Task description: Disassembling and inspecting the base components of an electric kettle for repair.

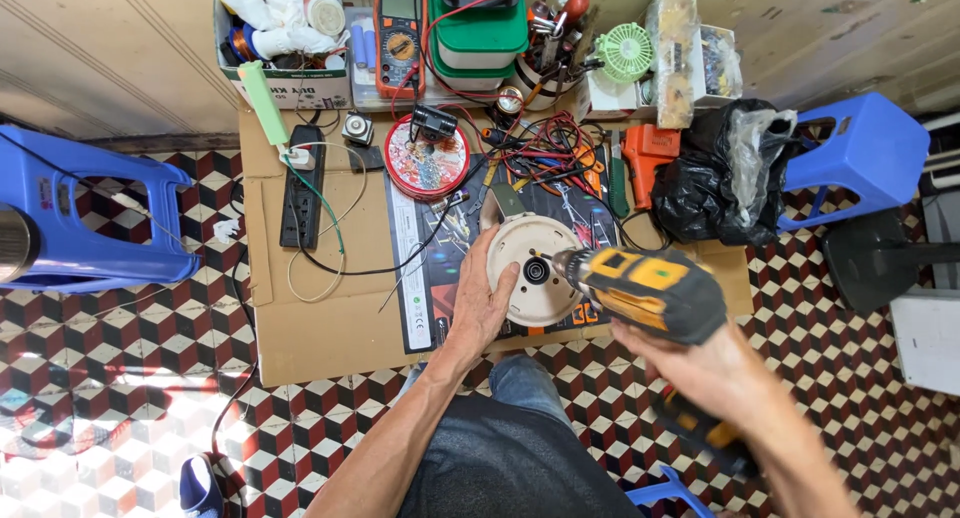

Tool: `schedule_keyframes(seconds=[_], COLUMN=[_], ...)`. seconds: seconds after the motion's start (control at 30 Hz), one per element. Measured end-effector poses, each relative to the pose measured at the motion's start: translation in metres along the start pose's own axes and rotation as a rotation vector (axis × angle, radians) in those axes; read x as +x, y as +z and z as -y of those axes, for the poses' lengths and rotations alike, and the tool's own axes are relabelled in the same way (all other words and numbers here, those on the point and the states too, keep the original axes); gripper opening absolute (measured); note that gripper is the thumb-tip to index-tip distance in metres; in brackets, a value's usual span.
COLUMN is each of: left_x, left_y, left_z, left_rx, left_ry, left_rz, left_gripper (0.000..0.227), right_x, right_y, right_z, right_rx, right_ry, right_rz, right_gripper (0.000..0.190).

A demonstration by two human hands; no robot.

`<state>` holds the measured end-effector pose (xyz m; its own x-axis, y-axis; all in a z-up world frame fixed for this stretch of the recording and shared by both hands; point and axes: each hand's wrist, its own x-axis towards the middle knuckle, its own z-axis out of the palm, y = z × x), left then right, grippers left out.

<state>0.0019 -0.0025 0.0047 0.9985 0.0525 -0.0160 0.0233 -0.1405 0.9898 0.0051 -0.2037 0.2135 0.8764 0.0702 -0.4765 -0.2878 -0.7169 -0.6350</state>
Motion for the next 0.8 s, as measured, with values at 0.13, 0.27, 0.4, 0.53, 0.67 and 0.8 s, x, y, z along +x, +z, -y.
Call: schedule_keyframes(seconds=[0.13, 0.27, 0.4, 0.53, 0.67, 0.8], left_x=[0.005, 0.006, 0.006, -0.007, -0.046, -0.069], left_y=[0.006, 0.006, 0.007, 0.015, 0.031, 0.029], left_z=[0.012, 0.017, 0.017, 0.015, 0.027, 0.002], left_rx=[0.017, 0.037, 0.039, 0.039, 0.016, 0.16], left_ry=[0.047, 0.011, 0.01, 0.009, 0.034, -0.187], left_rz=[0.005, -0.001, 0.004, -0.006, 0.031, 0.232], left_gripper=[0.061, 0.063, 0.064, 0.064, 0.074, 0.055], right_x=[0.018, 0.029, 0.042, 0.044, 0.036, 0.043], right_y=[-0.023, -0.024, -0.023, -0.025, -0.02, -0.027], right_z=[0.036, 0.076, 0.058, 0.054, 0.061, 0.039], right_rx=[-0.34, -0.49, -0.414, -0.242, -0.235, -0.281], right_ry=[-0.265, -0.057, -0.095, -0.02, -0.17, -0.226], right_rz=[0.083, 0.202, 0.228, 0.224, 0.133, 0.113], right_gripper=[0.057, 0.062, 0.051, 0.052, 0.042, 0.041])
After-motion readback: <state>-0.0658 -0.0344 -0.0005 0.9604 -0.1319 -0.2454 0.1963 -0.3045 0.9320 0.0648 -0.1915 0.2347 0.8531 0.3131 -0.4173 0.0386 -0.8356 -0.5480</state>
